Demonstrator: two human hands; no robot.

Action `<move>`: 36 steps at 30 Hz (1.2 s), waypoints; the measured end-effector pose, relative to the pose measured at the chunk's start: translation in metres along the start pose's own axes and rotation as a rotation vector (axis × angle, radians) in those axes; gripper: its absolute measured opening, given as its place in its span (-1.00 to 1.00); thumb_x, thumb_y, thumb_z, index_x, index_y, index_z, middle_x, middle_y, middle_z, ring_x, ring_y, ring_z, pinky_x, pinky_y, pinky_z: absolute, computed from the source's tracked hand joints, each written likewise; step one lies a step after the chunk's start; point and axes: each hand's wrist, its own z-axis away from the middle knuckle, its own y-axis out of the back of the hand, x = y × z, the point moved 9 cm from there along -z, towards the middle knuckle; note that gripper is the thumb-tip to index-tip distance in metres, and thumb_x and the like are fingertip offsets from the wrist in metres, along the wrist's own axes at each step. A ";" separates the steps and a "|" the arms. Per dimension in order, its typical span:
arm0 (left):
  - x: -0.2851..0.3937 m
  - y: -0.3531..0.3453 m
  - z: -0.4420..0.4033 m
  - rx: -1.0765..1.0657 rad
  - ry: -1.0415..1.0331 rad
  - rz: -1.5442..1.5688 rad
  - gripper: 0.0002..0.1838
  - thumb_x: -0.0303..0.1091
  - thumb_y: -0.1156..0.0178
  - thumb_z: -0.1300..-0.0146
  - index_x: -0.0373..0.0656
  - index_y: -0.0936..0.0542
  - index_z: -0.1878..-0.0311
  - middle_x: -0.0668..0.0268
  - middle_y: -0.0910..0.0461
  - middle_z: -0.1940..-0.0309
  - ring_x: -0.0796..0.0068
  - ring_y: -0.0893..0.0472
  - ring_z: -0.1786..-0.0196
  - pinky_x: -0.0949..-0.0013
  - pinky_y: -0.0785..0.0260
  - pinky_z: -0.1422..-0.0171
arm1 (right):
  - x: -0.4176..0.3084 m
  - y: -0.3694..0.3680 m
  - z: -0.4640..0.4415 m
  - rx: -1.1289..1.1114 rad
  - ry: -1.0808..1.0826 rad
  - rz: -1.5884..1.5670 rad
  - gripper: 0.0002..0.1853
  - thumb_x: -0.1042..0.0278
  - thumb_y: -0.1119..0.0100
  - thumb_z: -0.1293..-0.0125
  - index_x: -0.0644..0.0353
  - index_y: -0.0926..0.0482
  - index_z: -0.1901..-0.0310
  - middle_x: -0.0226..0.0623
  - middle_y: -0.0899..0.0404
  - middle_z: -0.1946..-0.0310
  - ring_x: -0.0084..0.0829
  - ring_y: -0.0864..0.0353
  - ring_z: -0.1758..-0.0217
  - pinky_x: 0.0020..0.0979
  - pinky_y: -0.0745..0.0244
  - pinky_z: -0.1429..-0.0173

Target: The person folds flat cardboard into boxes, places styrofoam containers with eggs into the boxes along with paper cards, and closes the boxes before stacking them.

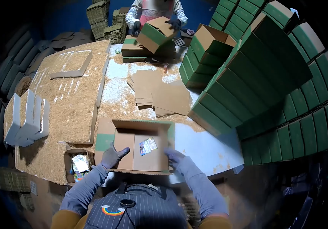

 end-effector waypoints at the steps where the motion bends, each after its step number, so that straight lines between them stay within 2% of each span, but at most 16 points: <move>1: -0.001 -0.001 -0.002 0.012 -0.025 0.000 0.20 0.44 -0.27 0.02 -0.61 -0.20 -0.28 -0.29 -0.59 0.14 -0.16 -0.61 0.00 0.10 -0.43 -0.14 | -0.011 -0.016 0.001 0.113 0.169 0.259 -0.42 0.15 -0.37 -0.21 0.28 -0.47 -0.19 -0.19 -0.61 -0.04 -0.33 -0.59 -0.08 -0.34 -0.48 -0.20; 2: 0.000 -0.001 -0.003 0.025 -0.049 -0.002 0.20 0.44 -0.26 0.02 -0.61 -0.20 -0.29 -0.29 -0.59 0.13 -0.16 -0.61 -0.01 0.11 -0.43 -0.15 | -0.028 -0.028 0.009 0.227 0.335 0.517 -0.40 0.08 -0.43 -0.17 0.29 -0.52 -0.14 -0.17 -0.65 0.03 -0.33 -0.63 -0.03 -0.31 -0.52 -0.20; 5: 0.003 0.006 -0.001 0.023 -0.036 -0.009 0.16 0.41 -0.26 -0.01 -0.57 -0.21 -0.30 -0.28 -0.58 0.10 -0.17 -0.60 -0.03 0.09 -0.42 -0.16 | -0.040 -0.056 0.030 0.150 0.268 0.733 -0.27 0.06 -0.38 -0.19 0.29 -0.37 -0.30 -0.12 -0.55 -0.12 -0.29 -0.52 -0.18 -0.29 -0.40 -0.29; 9: -0.010 0.012 -0.007 0.083 -0.182 0.132 0.12 0.39 -0.25 -0.05 -0.52 -0.23 -0.31 -0.28 -0.57 0.03 -0.17 -0.58 -0.08 0.10 -0.40 -0.19 | -0.028 -0.050 0.033 0.050 0.581 0.451 -0.12 0.14 -0.36 -0.20 0.28 -0.12 -0.45 -0.10 -0.29 -0.36 -0.29 -0.31 -0.36 -0.35 -0.26 -0.39; 11: -0.002 0.000 -0.013 -0.112 -0.203 0.204 0.04 0.35 -0.21 -0.13 -0.49 -0.25 -0.31 -0.25 -0.54 -0.04 -0.14 -0.56 -0.13 0.12 -0.38 -0.22 | -0.026 -0.051 0.043 0.000 0.702 0.351 -0.07 0.16 -0.29 -0.25 0.24 0.05 -0.51 -0.09 -0.22 -0.39 -0.29 -0.26 -0.40 -0.37 -0.17 -0.44; 14: 0.064 0.011 -0.006 -0.193 -0.219 0.145 -0.06 0.29 -0.13 -0.24 -0.45 -0.27 -0.34 -0.19 -0.56 -0.04 -0.13 -0.56 -0.13 0.12 -0.37 -0.22 | -0.023 -0.020 0.082 -0.062 0.734 0.049 -0.13 0.14 -0.23 -0.29 0.22 0.02 -0.50 -0.11 -0.25 -0.36 -0.26 -0.30 -0.37 -0.34 -0.19 -0.44; 17: 0.165 0.011 -0.010 -0.298 -0.373 0.407 -0.31 0.08 -0.01 -0.44 -0.34 -0.32 -0.37 0.02 -0.59 0.04 0.36 -0.58 0.12 0.35 -0.41 -0.06 | -0.006 0.064 0.148 0.286 0.708 -0.270 -0.31 0.10 -0.14 -0.32 0.28 -0.25 -0.40 -0.12 -0.38 -0.28 -0.24 -0.42 -0.29 -0.27 -0.29 -0.40; 18: 0.197 0.009 -0.024 -0.301 -0.452 0.584 -0.36 0.02 -0.02 -0.46 -0.34 -0.33 -0.36 0.06 -0.58 0.04 0.45 -0.54 0.18 0.39 -0.40 -0.02 | -0.015 0.098 0.175 0.342 0.872 -0.339 -0.39 0.16 -0.09 -0.35 0.29 -0.29 -0.36 -0.13 -0.47 -0.20 -0.20 -0.49 -0.23 -0.24 -0.36 -0.35; 20: 0.275 0.023 -0.043 -0.213 -0.620 0.618 -0.48 -0.16 -0.06 -0.46 -0.31 -0.35 -0.34 0.05 -0.53 -0.07 0.34 -0.55 -0.06 0.38 -0.42 -0.11 | -0.013 0.197 0.228 0.486 1.041 -0.456 -0.35 0.12 -0.08 -0.34 0.30 -0.26 -0.37 -0.12 -0.45 -0.22 -0.18 -0.45 -0.27 -0.21 -0.33 -0.37; 21: 0.317 0.029 -0.054 -0.185 -0.815 0.593 -0.44 -0.06 0.01 -0.48 -0.23 -0.33 -0.38 0.12 -0.50 -0.13 0.38 -0.50 -0.11 0.36 -0.39 -0.17 | -0.026 0.217 0.276 0.524 1.158 -0.495 -0.35 0.10 -0.08 -0.34 0.30 -0.26 -0.37 -0.13 -0.44 -0.23 -0.19 -0.45 -0.27 -0.21 -0.32 -0.37; 23: 0.418 0.044 -0.071 -0.042 -1.203 0.499 -0.37 0.08 0.06 -0.48 -0.14 -0.27 -0.44 0.18 -0.45 -0.21 0.35 -0.44 -0.20 0.29 -0.31 -0.29 | -0.063 0.246 0.374 0.590 1.389 -0.506 -0.33 0.06 -0.06 -0.34 0.28 -0.26 -0.38 -0.14 -0.43 -0.25 -0.20 -0.43 -0.29 -0.21 -0.31 -0.38; 25: 0.523 0.060 -0.104 -0.007 -1.363 0.484 -0.26 0.18 0.03 -0.43 -0.15 -0.21 -0.47 0.18 -0.43 -0.23 0.27 -0.40 -0.27 0.25 -0.22 -0.38 | -0.118 0.251 0.477 0.639 1.596 -0.426 -0.32 0.01 -0.04 -0.34 0.26 -0.26 -0.38 -0.15 -0.42 -0.26 -0.21 -0.42 -0.30 -0.21 -0.29 -0.39; 28: 0.632 0.074 -0.101 -0.441 -0.634 0.878 -0.22 0.12 -0.13 -0.35 -0.18 -0.18 -0.46 0.17 -0.43 -0.24 0.31 -0.39 -0.28 0.29 -0.20 -0.40 | -0.214 0.229 0.604 0.669 1.840 -0.248 -0.30 -0.06 -0.01 -0.33 0.23 -0.26 -0.39 -0.17 -0.39 -0.29 -0.22 -0.39 -0.32 -0.21 -0.26 -0.40; 29: 0.655 0.069 -0.106 -0.491 -0.628 0.859 -0.26 0.07 -0.14 -0.32 -0.19 -0.22 -0.41 0.16 -0.45 -0.20 0.31 -0.41 -0.25 0.29 -0.22 -0.36 | -0.248 0.217 0.634 0.668 1.899 -0.191 -0.29 -0.08 0.00 -0.33 0.22 -0.26 -0.39 -0.18 -0.39 -0.29 -0.22 -0.38 -0.33 -0.21 -0.25 -0.40; 33: 0.697 0.056 -0.091 -0.383 -1.312 0.430 -0.42 -0.12 -0.21 -0.22 -0.22 -0.37 -0.23 0.13 -0.54 -0.05 0.30 -0.50 -0.09 0.30 -0.32 -0.20 | -0.383 0.160 0.704 0.636 2.030 0.019 -0.25 -0.17 0.03 -0.33 0.19 -0.26 -0.40 -0.20 -0.36 -0.33 -0.24 -0.35 -0.35 -0.21 -0.22 -0.41; 36: 0.693 0.056 -0.062 -0.173 -1.631 0.185 -0.54 -0.26 -0.26 -0.15 -0.24 -0.48 -0.10 0.11 -0.60 0.07 0.30 -0.56 0.03 0.30 -0.39 -0.09 | -0.478 0.130 0.696 0.617 1.984 0.118 -0.23 -0.24 0.06 -0.32 0.16 -0.25 -0.41 -0.22 -0.34 -0.35 -0.25 -0.33 -0.37 -0.21 -0.19 -0.43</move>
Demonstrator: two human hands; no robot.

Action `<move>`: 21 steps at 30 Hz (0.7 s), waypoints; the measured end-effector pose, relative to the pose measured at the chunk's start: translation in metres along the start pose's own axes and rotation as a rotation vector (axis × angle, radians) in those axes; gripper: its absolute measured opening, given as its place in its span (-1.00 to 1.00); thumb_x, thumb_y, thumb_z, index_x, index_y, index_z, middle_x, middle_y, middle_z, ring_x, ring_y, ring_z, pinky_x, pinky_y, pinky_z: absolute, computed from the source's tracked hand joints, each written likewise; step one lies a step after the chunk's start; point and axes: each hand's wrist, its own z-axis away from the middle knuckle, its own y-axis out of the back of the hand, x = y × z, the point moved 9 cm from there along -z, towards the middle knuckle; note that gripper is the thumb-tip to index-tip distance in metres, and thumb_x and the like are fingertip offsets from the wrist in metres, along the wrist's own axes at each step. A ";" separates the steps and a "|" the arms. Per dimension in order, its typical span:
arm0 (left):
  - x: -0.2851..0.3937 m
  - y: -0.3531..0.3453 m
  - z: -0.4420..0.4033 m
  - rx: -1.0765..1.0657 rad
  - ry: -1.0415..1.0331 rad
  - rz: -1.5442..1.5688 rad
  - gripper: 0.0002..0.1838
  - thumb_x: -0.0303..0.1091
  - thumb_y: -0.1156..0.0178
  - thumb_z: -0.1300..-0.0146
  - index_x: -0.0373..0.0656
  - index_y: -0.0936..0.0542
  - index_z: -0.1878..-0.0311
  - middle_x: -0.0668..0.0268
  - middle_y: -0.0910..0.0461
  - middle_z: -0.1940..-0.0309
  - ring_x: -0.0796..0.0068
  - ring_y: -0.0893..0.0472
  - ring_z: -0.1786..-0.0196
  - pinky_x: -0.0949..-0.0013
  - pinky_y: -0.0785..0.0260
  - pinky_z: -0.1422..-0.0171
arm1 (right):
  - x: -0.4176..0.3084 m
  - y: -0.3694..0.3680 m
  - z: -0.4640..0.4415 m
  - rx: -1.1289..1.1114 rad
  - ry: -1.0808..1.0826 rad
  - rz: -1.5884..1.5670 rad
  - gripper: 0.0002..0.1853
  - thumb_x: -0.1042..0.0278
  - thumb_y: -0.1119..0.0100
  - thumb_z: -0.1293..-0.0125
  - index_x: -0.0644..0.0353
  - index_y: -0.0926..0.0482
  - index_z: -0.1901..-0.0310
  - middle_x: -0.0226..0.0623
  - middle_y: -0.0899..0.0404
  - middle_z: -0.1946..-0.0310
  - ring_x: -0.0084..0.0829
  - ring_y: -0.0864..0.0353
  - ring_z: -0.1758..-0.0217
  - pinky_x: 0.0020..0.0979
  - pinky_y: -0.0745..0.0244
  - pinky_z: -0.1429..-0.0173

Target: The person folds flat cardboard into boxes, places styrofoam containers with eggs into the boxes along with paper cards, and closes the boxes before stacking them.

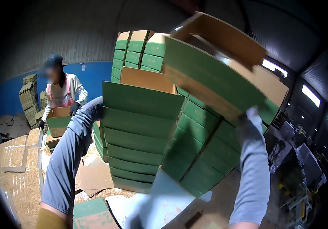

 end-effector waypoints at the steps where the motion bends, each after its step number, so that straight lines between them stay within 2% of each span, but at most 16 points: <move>1: 0.006 -0.001 0.001 -0.004 -0.051 -0.076 -0.58 -0.30 -0.27 -0.12 -0.25 -0.52 -0.05 0.11 -0.62 0.11 0.30 -0.58 0.07 0.30 -0.42 -0.05 | 0.020 -0.020 -0.017 -0.028 -0.039 0.014 -0.22 -0.26 0.07 -0.32 0.15 -0.25 -0.41 -0.22 -0.33 -0.36 -0.26 -0.32 -0.38 -0.21 -0.18 -0.43; 4: 0.006 -0.004 0.004 0.001 -0.119 -0.190 -0.65 -0.40 -0.30 -0.07 -0.26 -0.59 0.04 0.09 -0.67 0.18 0.30 -0.63 0.14 0.30 -0.46 0.03 | 0.090 -0.073 -0.041 -0.109 -0.196 0.087 -0.19 -0.33 0.09 -0.32 0.12 -0.25 -0.42 -0.24 -0.31 -0.38 -0.27 -0.30 -0.40 -0.21 -0.16 -0.44; 6: -0.015 0.012 0.013 0.167 0.025 0.133 -0.64 -0.47 -0.31 -0.03 -0.28 -0.57 0.05 0.06 -0.65 0.19 0.26 -0.63 0.13 0.26 -0.48 0.02 | 0.143 -0.098 -0.034 -0.164 -0.326 0.160 -0.17 -0.37 0.11 -0.31 0.10 -0.25 -0.43 -0.25 -0.29 -0.40 -0.28 -0.28 -0.42 -0.21 -0.14 -0.45; 8: -0.010 0.019 0.021 0.225 -0.088 -0.042 -0.60 -0.54 -0.24 -0.10 -0.28 -0.51 -0.06 0.12 -0.63 0.19 0.29 -0.62 0.15 0.28 -0.48 0.03 | 0.184 -0.111 -0.013 -0.217 -0.430 0.220 -0.15 -0.42 0.13 -0.31 0.09 -0.25 -0.43 -0.26 -0.28 -0.41 -0.29 -0.27 -0.43 -0.21 -0.12 -0.45; 9: -0.023 0.020 0.022 0.345 0.161 0.473 -0.63 -0.45 -0.18 -0.22 -0.27 -0.50 -0.10 0.14 -0.63 0.17 0.28 -0.61 0.11 0.27 -0.48 0.03 | 0.196 -0.111 0.001 -0.231 -0.460 0.228 -0.14 -0.44 0.14 -0.31 0.08 -0.25 -0.43 -0.27 -0.27 -0.42 -0.29 -0.26 -0.44 -0.21 -0.11 -0.46; 12: -0.061 0.015 0.086 0.605 0.699 0.580 -0.46 -0.27 0.02 -0.45 -0.33 -0.23 -0.40 0.06 -0.42 -0.25 0.32 -0.44 -0.24 0.35 -0.26 -0.34 | 0.214 -0.088 0.064 -0.204 -0.461 0.164 -0.11 -0.51 0.17 -0.31 0.05 -0.25 -0.44 -0.29 -0.25 -0.44 -0.31 -0.24 -0.46 -0.21 -0.09 -0.47; 13: -0.026 0.017 0.111 0.520 0.516 0.394 -0.44 -0.23 0.02 -0.46 -0.34 -0.21 -0.41 0.03 -0.37 -0.30 0.29 -0.40 -0.29 0.29 -0.19 -0.39 | 0.206 -0.071 0.097 -0.090 -0.459 0.177 -0.20 -0.40 0.21 -0.40 0.07 -0.26 -0.44 -0.28 -0.23 -0.45 -0.32 -0.21 -0.48 -0.22 -0.05 -0.50; 14: -0.015 0.004 0.158 0.391 0.462 0.159 -0.41 -0.19 0.02 -0.46 -0.37 -0.21 -0.40 -0.02 -0.32 -0.33 0.19 -0.35 -0.34 0.22 -0.12 -0.44 | 0.242 -0.033 0.121 -0.137 -0.405 0.138 -0.30 -0.25 0.22 -0.48 0.14 -0.26 -0.43 -0.26 -0.25 -0.44 -0.35 -0.18 -0.49 -0.24 -0.07 -0.50; 15: -0.003 -0.009 0.206 0.287 0.389 -0.075 -0.39 -0.14 0.02 -0.45 -0.40 -0.21 -0.40 -0.07 -0.27 -0.37 0.09 -0.30 -0.39 0.16 -0.06 -0.49 | 0.279 0.014 0.162 -0.173 -0.432 0.275 -0.37 -0.08 0.22 -0.52 0.23 -0.25 -0.42 -0.21 -0.30 -0.40 -0.35 -0.27 -0.43 -0.32 -0.17 -0.45; 16: -0.011 -0.029 0.281 0.179 0.524 -0.266 -0.35 -0.08 0.02 -0.44 -0.41 -0.21 -0.39 -0.12 -0.22 -0.39 -0.01 -0.24 -0.43 0.08 0.00 -0.52 | 0.305 0.043 0.214 -0.224 -0.453 0.408 -0.44 0.08 0.21 -0.56 0.32 -0.24 -0.41 -0.17 -0.35 -0.37 -0.35 -0.36 -0.38 -0.40 -0.28 -0.40; 17: -0.018 -0.049 0.356 0.042 0.641 -0.460 -0.31 -0.02 0.02 -0.43 -0.42 -0.21 -0.39 -0.16 -0.18 -0.42 -0.11 -0.18 -0.47 0.01 0.06 -0.55 | 0.325 0.059 0.278 -0.160 -0.637 0.506 -0.50 0.10 0.14 -0.54 0.36 -0.43 -0.27 -0.20 -0.53 -0.18 -0.39 -0.51 -0.19 -0.40 -0.35 -0.32; 18: -0.015 -0.070 0.438 -0.052 0.845 -0.564 -0.27 0.04 0.02 -0.41 -0.41 -0.20 -0.40 -0.16 -0.14 -0.44 -0.13 -0.12 -0.49 -0.09 0.10 -0.55 | 0.377 0.084 0.349 -0.164 -0.747 0.270 -0.55 0.09 0.07 -0.51 0.32 -0.54 -0.14 -0.27 -0.58 -0.07 -0.44 -0.53 -0.07 -0.41 -0.39 -0.25; 19: -0.008 -0.088 0.520 -0.226 0.967 -0.700 -0.21 0.10 0.01 -0.38 -0.40 -0.16 -0.42 -0.17 -0.10 -0.45 -0.12 -0.06 -0.52 -0.15 0.17 -0.55 | 0.383 0.071 0.421 -0.152 -0.925 0.177 -0.60 0.08 -0.02 -0.45 0.22 -0.57 -0.09 -0.37 -0.60 0.16 -0.51 -0.54 0.08 -0.39 -0.47 -0.09; 20: 0.006 -0.107 0.589 -0.409 1.071 -0.825 -0.14 0.17 0.01 -0.36 -0.38 -0.12 -0.45 -0.18 -0.07 -0.46 -0.10 0.00 -0.55 -0.20 0.24 -0.56 | 0.411 0.079 0.498 -0.199 -1.189 0.232 -0.60 0.11 -0.09 -0.40 0.16 -0.54 -0.14 -0.44 -0.53 0.36 -0.57 -0.50 0.21 -0.41 -0.48 0.09; 21: 0.029 -0.133 0.632 -0.437 1.149 -0.804 -0.08 0.24 0.03 -0.32 -0.37 -0.09 -0.46 -0.17 -0.04 -0.48 -0.10 0.03 -0.55 -0.21 0.30 -0.56 | 0.406 0.053 0.564 -0.221 -1.315 0.199 -0.51 0.10 -0.15 -0.34 0.13 -0.46 -0.24 -0.49 -0.41 0.47 -0.62 -0.44 0.28 -0.47 -0.42 0.21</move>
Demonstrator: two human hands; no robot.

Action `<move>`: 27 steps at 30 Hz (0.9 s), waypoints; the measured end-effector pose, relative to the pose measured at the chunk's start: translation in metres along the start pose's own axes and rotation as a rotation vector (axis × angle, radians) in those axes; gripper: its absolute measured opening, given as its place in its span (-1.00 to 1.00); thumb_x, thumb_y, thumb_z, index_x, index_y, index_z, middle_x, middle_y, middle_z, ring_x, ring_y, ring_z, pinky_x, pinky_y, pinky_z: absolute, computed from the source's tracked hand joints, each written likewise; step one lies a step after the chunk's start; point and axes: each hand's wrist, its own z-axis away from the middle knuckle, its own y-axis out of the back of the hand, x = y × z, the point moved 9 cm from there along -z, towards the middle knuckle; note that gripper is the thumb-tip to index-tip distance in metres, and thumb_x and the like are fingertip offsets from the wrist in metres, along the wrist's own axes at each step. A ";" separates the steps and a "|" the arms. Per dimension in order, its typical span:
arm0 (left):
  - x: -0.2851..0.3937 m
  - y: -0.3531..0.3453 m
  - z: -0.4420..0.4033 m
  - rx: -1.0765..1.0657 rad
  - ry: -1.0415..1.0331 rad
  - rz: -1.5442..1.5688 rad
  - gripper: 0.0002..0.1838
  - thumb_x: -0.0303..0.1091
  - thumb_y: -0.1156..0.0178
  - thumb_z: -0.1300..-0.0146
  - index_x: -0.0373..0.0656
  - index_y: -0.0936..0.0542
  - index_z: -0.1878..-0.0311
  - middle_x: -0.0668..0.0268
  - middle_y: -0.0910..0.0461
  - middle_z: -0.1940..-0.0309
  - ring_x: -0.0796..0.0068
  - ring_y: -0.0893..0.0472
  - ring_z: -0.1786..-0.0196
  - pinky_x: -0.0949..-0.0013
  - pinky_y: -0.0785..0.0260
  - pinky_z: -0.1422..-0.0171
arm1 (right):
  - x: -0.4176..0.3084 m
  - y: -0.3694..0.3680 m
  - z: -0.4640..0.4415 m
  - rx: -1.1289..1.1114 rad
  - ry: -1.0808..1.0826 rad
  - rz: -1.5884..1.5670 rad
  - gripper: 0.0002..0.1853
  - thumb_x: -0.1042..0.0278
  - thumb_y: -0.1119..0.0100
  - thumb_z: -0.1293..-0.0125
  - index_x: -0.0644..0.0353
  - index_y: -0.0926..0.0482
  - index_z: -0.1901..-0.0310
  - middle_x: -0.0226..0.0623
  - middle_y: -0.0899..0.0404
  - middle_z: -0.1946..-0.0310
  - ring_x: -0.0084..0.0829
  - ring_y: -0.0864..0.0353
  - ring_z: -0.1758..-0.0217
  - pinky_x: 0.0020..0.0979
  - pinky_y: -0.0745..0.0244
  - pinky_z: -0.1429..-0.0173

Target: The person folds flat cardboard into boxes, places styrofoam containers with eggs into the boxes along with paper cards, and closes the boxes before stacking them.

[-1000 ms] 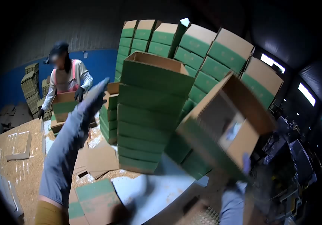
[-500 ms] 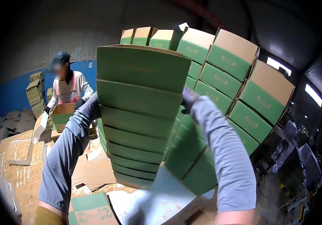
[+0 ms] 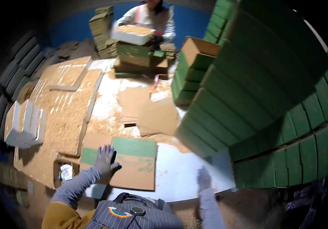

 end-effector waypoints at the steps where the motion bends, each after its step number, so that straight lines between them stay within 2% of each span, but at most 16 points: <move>1: -0.001 -0.026 0.031 -0.053 0.050 0.007 -0.02 0.31 0.04 -0.29 -0.36 -0.05 -0.48 -0.17 0.00 -0.49 -0.09 0.06 -0.56 -0.23 0.37 -0.56 | 0.056 -0.033 -0.005 -0.059 -0.068 0.013 -0.38 0.09 -0.17 -0.32 0.12 -0.33 -0.37 -0.51 -0.39 0.48 -0.64 -0.43 0.34 -0.51 -0.38 0.27; 3: 0.034 -0.038 0.053 -0.085 0.133 0.065 0.02 0.37 0.09 -0.28 -0.34 -0.01 -0.50 -0.17 0.07 -0.51 -0.08 0.10 -0.57 -0.21 0.47 -0.57 | 0.092 -0.109 0.023 -0.175 -0.095 0.665 -0.28 0.05 -0.18 -0.33 0.05 -0.16 -0.44 -0.21 -0.50 0.22 -0.34 -0.54 0.18 -0.34 -0.43 0.10; 5: 0.082 -0.047 0.058 -0.074 -0.042 0.233 0.06 0.38 -0.01 -0.24 -0.34 0.00 -0.50 -0.22 0.09 -0.49 -0.17 0.13 -0.56 -0.22 0.47 -0.57 | 0.078 -0.162 0.047 -0.194 -0.066 1.230 -0.17 0.01 -0.19 -0.33 -0.02 0.01 -0.52 0.08 -0.61 -0.03 -0.05 -0.65 0.02 -0.17 -0.48 -0.07; 7: 0.098 -0.013 0.066 -0.084 -0.203 0.555 0.07 0.39 -0.05 -0.21 -0.32 -0.02 -0.49 -0.24 0.03 -0.46 -0.21 0.14 -0.55 -0.19 0.38 -0.58 | 0.047 -0.176 0.044 -0.184 0.099 1.323 -0.17 0.00 -0.20 -0.34 -0.09 0.02 -0.53 0.10 -0.63 0.01 -0.11 -0.67 -0.01 -0.22 -0.51 -0.06; 8: 0.093 0.019 0.075 -0.047 -0.219 0.418 0.03 0.32 -0.16 -0.16 -0.26 -0.09 -0.47 -0.18 -0.09 -0.41 -0.18 0.03 -0.52 -0.12 0.21 -0.58 | 0.041 -0.172 0.027 -0.234 0.337 1.132 -0.18 0.15 -0.18 -0.32 0.01 0.02 -0.52 0.15 -0.65 0.12 0.06 -0.67 0.12 -0.08 -0.52 0.03; 10: 0.072 0.086 0.098 -0.111 -0.254 0.277 -0.09 0.19 -0.17 -0.19 -0.23 -0.15 -0.43 -0.12 -0.17 -0.37 -0.10 -0.11 -0.47 -0.06 0.07 -0.54 | 0.013 -0.178 0.030 -0.348 -0.024 0.425 -0.14 0.37 -0.29 -0.25 0.16 -0.03 -0.51 -0.13 -0.64 0.05 -0.41 -0.63 0.09 -0.44 -0.55 0.06; 12: 0.048 0.089 0.123 -0.101 -0.278 0.051 -0.46 -0.20 -0.12 -0.24 -0.15 -0.35 -0.27 0.11 -0.42 -0.22 0.20 -0.45 -0.24 0.18 -0.32 -0.31 | -0.024 -0.183 0.025 -0.434 0.048 0.859 -0.29 0.30 -0.26 -0.27 0.24 -0.23 -0.42 0.00 -0.54 -0.14 -0.25 -0.57 -0.13 -0.33 -0.48 -0.14; 13: 0.037 0.118 0.126 -0.079 -0.235 0.093 -0.63 -0.35 -0.05 -0.25 -0.13 -0.45 -0.14 0.23 -0.52 -0.11 0.32 -0.55 -0.13 0.31 -0.43 -0.16 | -0.068 -0.197 0.038 -0.351 0.280 1.351 -0.36 0.21 -0.22 -0.29 0.25 -0.32 -0.36 0.05 -0.51 -0.19 -0.11 -0.52 -0.22 -0.26 -0.39 -0.27; 16: 0.003 0.199 0.123 0.146 -0.221 0.173 -0.76 -0.26 -0.09 -0.28 -0.05 -0.56 0.02 0.30 -0.64 0.15 0.33 -0.66 0.14 0.32 -0.52 0.09 | -0.182 -0.278 0.149 -0.330 0.923 1.199 -0.46 0.21 -0.12 -0.34 0.17 -0.37 -0.33 -0.02 -0.41 -0.29 -0.12 -0.39 -0.36 -0.21 -0.19 -0.46; 17: -0.007 0.214 0.115 0.185 -0.223 0.253 -0.71 -0.06 -0.14 -0.31 0.00 -0.61 0.05 0.27 -0.66 0.28 0.25 -0.68 0.24 0.29 -0.53 0.17 | -0.181 -0.299 0.169 -0.346 0.927 1.196 -0.46 0.21 -0.12 -0.34 0.17 -0.37 -0.33 -0.02 -0.41 -0.29 -0.12 -0.39 -0.36 -0.21 -0.19 -0.46; 19: -0.044 0.210 0.087 -0.194 -0.006 0.379 -0.53 0.17 -0.19 -0.26 0.04 -0.68 -0.03 0.19 -0.70 0.30 0.27 -0.70 0.19 0.30 -0.52 0.05 | -0.160 -0.358 0.243 -0.496 1.477 1.462 -0.41 0.22 -0.17 -0.32 0.15 -0.33 -0.36 -0.10 -0.30 -0.38 -0.17 -0.21 -0.48 -0.10 0.06 -0.58; 21: -0.081 0.193 0.059 -0.240 0.032 1.044 -0.63 -0.04 -0.34 -0.19 -0.10 -0.73 0.08 0.16 -0.73 0.22 0.43 -0.69 0.13 0.43 -0.47 -0.04 | -0.133 -0.369 0.223 -0.472 1.490 1.383 -0.33 0.20 -0.24 -0.26 0.15 -0.29 -0.39 -0.14 -0.20 -0.44 -0.16 -0.02 -0.56 0.05 0.28 -0.61; 22: -0.094 0.189 0.051 -0.283 0.060 1.094 -0.67 -0.09 -0.35 -0.18 -0.11 -0.73 0.11 0.15 -0.72 0.24 0.42 -0.69 0.15 0.42 -0.47 -0.03 | -0.126 -0.367 0.216 -0.464 1.530 1.381 -0.31 0.22 -0.21 -0.27 0.11 -0.25 -0.41 -0.14 -0.11 -0.48 -0.07 0.05 -0.57 0.11 0.24 -0.59; 24: -0.101 0.188 0.047 -0.318 0.074 1.150 -0.71 -0.14 -0.36 -0.17 -0.11 -0.73 0.14 0.13 -0.72 0.26 0.41 -0.69 0.17 0.42 -0.48 -0.02 | -0.131 -0.356 0.225 -0.427 1.671 1.165 -0.52 0.16 -0.10 -0.34 0.07 -0.41 -0.26 -0.13 -0.30 -0.34 -0.07 -0.15 -0.47 0.15 0.13 -0.53; 26: -0.120 0.191 0.053 -0.188 0.223 0.616 -0.71 -0.18 -0.29 -0.23 -0.12 -0.70 0.06 0.10 -0.71 0.19 0.36 -0.68 0.16 0.40 -0.49 -0.01 | -0.125 -0.338 0.232 -0.446 1.829 0.904 -0.79 0.12 -0.01 -0.38 0.03 -0.53 0.14 -0.27 -0.52 0.04 -0.19 -0.44 -0.15 0.11 -0.04 -0.43; 27: -0.123 0.186 0.053 -0.039 0.259 0.005 -0.62 -0.15 -0.25 -0.26 -0.11 -0.62 -0.09 0.07 -0.68 0.09 0.28 -0.68 0.14 0.37 -0.50 -0.02 | -0.127 -0.339 0.230 -0.421 1.798 0.864 -0.86 0.17 -0.04 -0.32 0.01 -0.47 0.30 -0.36 -0.49 0.22 -0.23 -0.46 0.01 0.06 -0.09 -0.40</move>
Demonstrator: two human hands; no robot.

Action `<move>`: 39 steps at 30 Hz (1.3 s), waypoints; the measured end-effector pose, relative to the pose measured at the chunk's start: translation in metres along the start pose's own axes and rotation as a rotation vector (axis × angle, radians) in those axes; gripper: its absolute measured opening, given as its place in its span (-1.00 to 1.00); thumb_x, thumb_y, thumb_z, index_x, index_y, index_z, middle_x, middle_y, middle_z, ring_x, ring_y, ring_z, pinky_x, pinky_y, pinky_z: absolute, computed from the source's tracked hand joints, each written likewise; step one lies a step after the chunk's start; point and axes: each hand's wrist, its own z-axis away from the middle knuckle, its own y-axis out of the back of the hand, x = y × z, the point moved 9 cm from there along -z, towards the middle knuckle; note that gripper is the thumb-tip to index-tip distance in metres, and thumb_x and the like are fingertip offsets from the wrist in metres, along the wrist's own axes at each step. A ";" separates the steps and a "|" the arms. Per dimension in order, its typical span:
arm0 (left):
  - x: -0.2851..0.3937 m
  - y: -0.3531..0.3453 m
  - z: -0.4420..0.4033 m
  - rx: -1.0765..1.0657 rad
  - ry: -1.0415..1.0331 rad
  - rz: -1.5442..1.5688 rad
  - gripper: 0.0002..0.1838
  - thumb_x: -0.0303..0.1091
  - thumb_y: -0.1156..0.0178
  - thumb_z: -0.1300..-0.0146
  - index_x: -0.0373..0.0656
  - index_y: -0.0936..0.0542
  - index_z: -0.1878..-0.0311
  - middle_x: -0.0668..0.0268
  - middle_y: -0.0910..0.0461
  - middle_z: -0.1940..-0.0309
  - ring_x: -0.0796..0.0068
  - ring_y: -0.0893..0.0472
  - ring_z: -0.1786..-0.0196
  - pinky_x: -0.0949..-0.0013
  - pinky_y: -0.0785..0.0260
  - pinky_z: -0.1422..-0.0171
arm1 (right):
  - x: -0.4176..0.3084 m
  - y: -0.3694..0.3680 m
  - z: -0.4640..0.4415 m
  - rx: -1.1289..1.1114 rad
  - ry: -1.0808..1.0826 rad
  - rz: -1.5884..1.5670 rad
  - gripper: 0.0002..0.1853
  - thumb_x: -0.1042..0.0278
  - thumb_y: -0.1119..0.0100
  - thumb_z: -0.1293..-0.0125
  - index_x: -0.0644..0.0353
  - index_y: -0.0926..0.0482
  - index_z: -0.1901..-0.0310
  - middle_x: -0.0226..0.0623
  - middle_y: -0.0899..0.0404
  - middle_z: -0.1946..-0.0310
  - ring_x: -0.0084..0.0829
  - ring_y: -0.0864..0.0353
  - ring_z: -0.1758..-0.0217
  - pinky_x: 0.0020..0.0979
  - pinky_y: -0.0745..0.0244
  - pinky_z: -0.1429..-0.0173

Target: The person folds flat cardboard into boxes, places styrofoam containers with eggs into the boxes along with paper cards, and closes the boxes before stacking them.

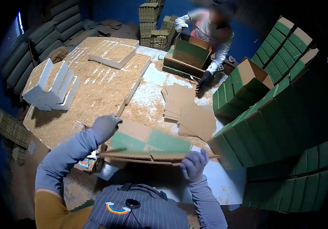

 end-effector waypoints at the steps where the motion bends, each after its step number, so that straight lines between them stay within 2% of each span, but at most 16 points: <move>1: 0.001 -0.023 0.006 -0.086 -0.052 0.112 -0.53 -0.08 -0.25 -0.26 -0.11 -0.56 -0.16 0.07 -0.66 0.06 0.26 -0.67 0.12 0.34 -0.50 -0.06 | 0.008 -0.001 -0.006 -0.012 -0.042 -0.031 -0.87 0.18 -0.06 -0.29 0.01 -0.45 0.33 -0.36 -0.48 0.24 -0.23 -0.46 0.03 0.06 -0.08 -0.40; 3: 0.016 -0.017 0.021 -0.173 -0.106 0.220 -0.45 -0.01 -0.25 -0.27 -0.12 -0.51 -0.23 0.07 -0.64 0.03 0.23 -0.66 0.09 0.31 -0.49 -0.10 | 0.024 -0.007 -0.026 -0.018 -0.086 -0.076 -0.88 0.23 -0.10 -0.20 0.05 -0.44 0.35 -0.34 -0.46 0.27 -0.20 -0.45 0.05 0.08 -0.07 -0.41; 5: 0.043 0.001 0.040 -0.382 -0.119 0.963 -0.34 0.10 -0.26 -0.25 -0.16 -0.47 -0.27 0.08 -0.62 0.02 0.24 -0.63 0.00 0.26 -0.44 -0.21 | 0.022 -0.013 -0.038 -0.046 -0.041 -0.077 -0.84 0.20 -0.08 -0.25 0.10 -0.44 0.33 -0.27 -0.45 0.22 -0.15 -0.42 -0.01 0.08 -0.14 -0.36; 8: 0.074 -0.008 0.058 -0.420 -0.309 0.785 -0.12 0.29 -0.26 -0.13 -0.35 -0.47 -0.23 -0.01 -0.64 0.03 0.20 -0.63 -0.03 0.25 -0.41 -0.22 | 0.019 -0.019 -0.042 -0.087 -0.014 -0.070 -0.79 0.16 -0.05 -0.30 0.12 -0.44 0.33 -0.21 -0.46 0.14 -0.11 -0.40 -0.06 0.07 -0.20 -0.32; 12: 0.061 -0.011 0.056 -0.499 -0.162 1.047 -0.34 0.14 -0.28 -0.20 -0.31 -0.58 -0.11 0.00 -0.65 0.10 0.27 -0.63 0.00 0.29 -0.42 -0.18 | 0.020 -0.008 -0.029 -0.032 -0.066 -0.106 -0.62 0.01 0.08 -0.44 0.10 -0.46 0.44 -0.20 -0.51 0.05 -0.03 -0.38 -0.14 0.03 -0.23 -0.31; 15: 0.078 0.024 0.070 -0.211 -0.252 0.556 -0.45 -0.12 -0.21 -0.30 -0.25 -0.42 -0.26 0.08 -0.66 0.23 0.22 -0.69 0.18 0.26 -0.52 0.02 | 0.015 0.000 -0.025 0.020 -0.051 -0.141 -0.72 0.10 -0.04 -0.30 0.04 -0.44 0.50 -0.22 -0.48 0.21 -0.11 -0.40 -0.02 0.05 -0.23 -0.28; 18: 0.084 0.044 0.076 0.123 -0.258 -0.079 -0.25 -0.34 -0.12 -0.31 -0.15 -0.04 -0.51 0.09 -0.59 0.50 0.19 -0.65 0.50 0.22 -0.54 0.38 | -0.018 0.006 -0.050 -0.122 0.146 -0.286 -0.81 0.13 -0.08 -0.08 0.00 -0.42 0.54 -0.35 -0.46 0.34 -0.21 -0.45 0.06 0.06 -0.29 -0.25; 22: 0.058 0.065 0.053 -0.023 -0.178 0.384 -0.26 -0.39 -0.13 -0.31 -0.03 -0.07 -0.52 0.07 -0.60 0.45 0.19 -0.66 0.46 0.20 -0.54 0.32 | -0.087 -0.016 -0.075 -0.721 0.363 -0.601 -0.65 0.05 -0.03 -0.27 0.04 -0.54 0.58 -0.33 -0.49 0.50 -0.28 -0.51 0.10 -0.01 -0.28 -0.33; 24: 0.127 0.012 0.061 -0.145 -0.735 0.246 -0.47 -0.34 0.07 -0.42 -0.01 -0.18 -0.45 0.07 -0.58 0.35 0.12 -0.65 0.41 0.11 -0.55 0.23 | -0.089 -0.093 -0.004 -1.215 0.495 -0.192 -0.57 0.03 -0.01 -0.37 0.14 -0.62 0.54 -0.25 -0.59 0.43 -0.22 -0.53 0.06 -0.09 -0.27 -0.37; 26: 0.163 -0.055 0.058 -0.142 -0.947 0.094 -0.48 -0.31 0.05 -0.39 0.08 -0.23 -0.41 0.17 -0.58 0.30 0.21 -0.67 0.19 0.10 -0.53 0.09 | -0.084 -0.126 0.047 -1.293 0.375 -0.332 -0.67 0.06 0.00 -0.38 0.13 -0.62 0.27 -0.21 -0.58 0.17 -0.17 -0.47 -0.12 -0.16 -0.30 -0.36; 28: 0.184 -0.050 0.067 0.233 -1.238 -0.253 -0.48 -0.28 -0.02 -0.31 0.08 -0.30 -0.35 0.23 -0.54 -0.01 0.22 -0.56 -0.13 0.11 -0.46 -0.16 | -0.086 -0.139 0.086 -1.473 0.363 -0.300 -0.67 0.10 0.01 -0.39 0.10 -0.58 -0.01 -0.18 -0.54 -0.05 -0.13 -0.42 -0.24 -0.21 -0.35 -0.32; 30: 0.148 -0.013 0.040 0.639 -0.784 -0.072 -0.37 -0.31 -0.12 -0.21 0.12 -0.29 -0.40 0.15 -0.24 -0.37 0.13 -0.30 -0.40 0.01 -0.17 -0.47 | -0.074 -0.101 0.067 -1.125 0.432 -0.482 -0.59 0.24 -0.03 -0.36 0.05 -0.44 -0.23 -0.13 -0.43 -0.18 -0.05 -0.40 -0.24 -0.16 -0.37 -0.30; 32: 0.106 0.008 0.024 0.671 -0.303 0.073 -0.32 -0.34 -0.12 -0.19 0.13 -0.26 -0.43 0.11 -0.28 -0.32 0.16 -0.30 -0.38 0.00 -0.09 -0.50 | -0.030 -0.036 0.014 -0.728 0.112 -0.540 -0.52 0.35 -0.06 -0.33 0.04 -0.39 -0.30 -0.15 -0.35 -0.27 0.02 -0.33 -0.30 -0.07 -0.35 -0.31; 36: 0.117 0.009 0.026 0.850 -0.260 -0.062 -0.33 -0.31 -0.16 -0.16 0.04 -0.31 -0.40 0.14 -0.29 -0.28 0.21 -0.34 -0.30 -0.01 -0.08 -0.47 | -0.002 -0.011 0.057 -1.034 0.000 -0.242 -0.40 0.42 -0.22 -0.22 0.22 -0.34 -0.32 -0.10 -0.31 -0.26 0.01 -0.26 -0.38 -0.06 -0.27 -0.39; 38: 0.118 0.018 0.020 0.691 -0.256 -0.073 -0.32 -0.24 -0.23 -0.09 -0.07 -0.36 -0.35 0.19 -0.37 -0.19 0.27 -0.41 -0.17 0.04 -0.15 -0.41 | 0.036 -0.025 0.059 -0.802 -0.788 -1.034 -0.28 0.39 -0.36 -0.11 0.26 -0.32 -0.33 -0.14 -0.29 -0.30 -0.13 -0.27 -0.39 -0.15 -0.38 -0.33; 39: 0.114 0.028 0.027 0.538 -0.358 0.112 -0.34 -0.21 -0.26 -0.10 -0.14 -0.38 -0.30 0.20 -0.44 -0.12 0.28 -0.45 -0.10 0.10 -0.23 -0.34 | 0.079 -0.042 0.092 -0.618 -0.992 -0.884 -0.18 0.36 -0.46 -0.03 0.24 -0.29 -0.35 -0.14 -0.24 -0.32 -0.24 -0.38 -0.30 -0.31 -0.51 -0.18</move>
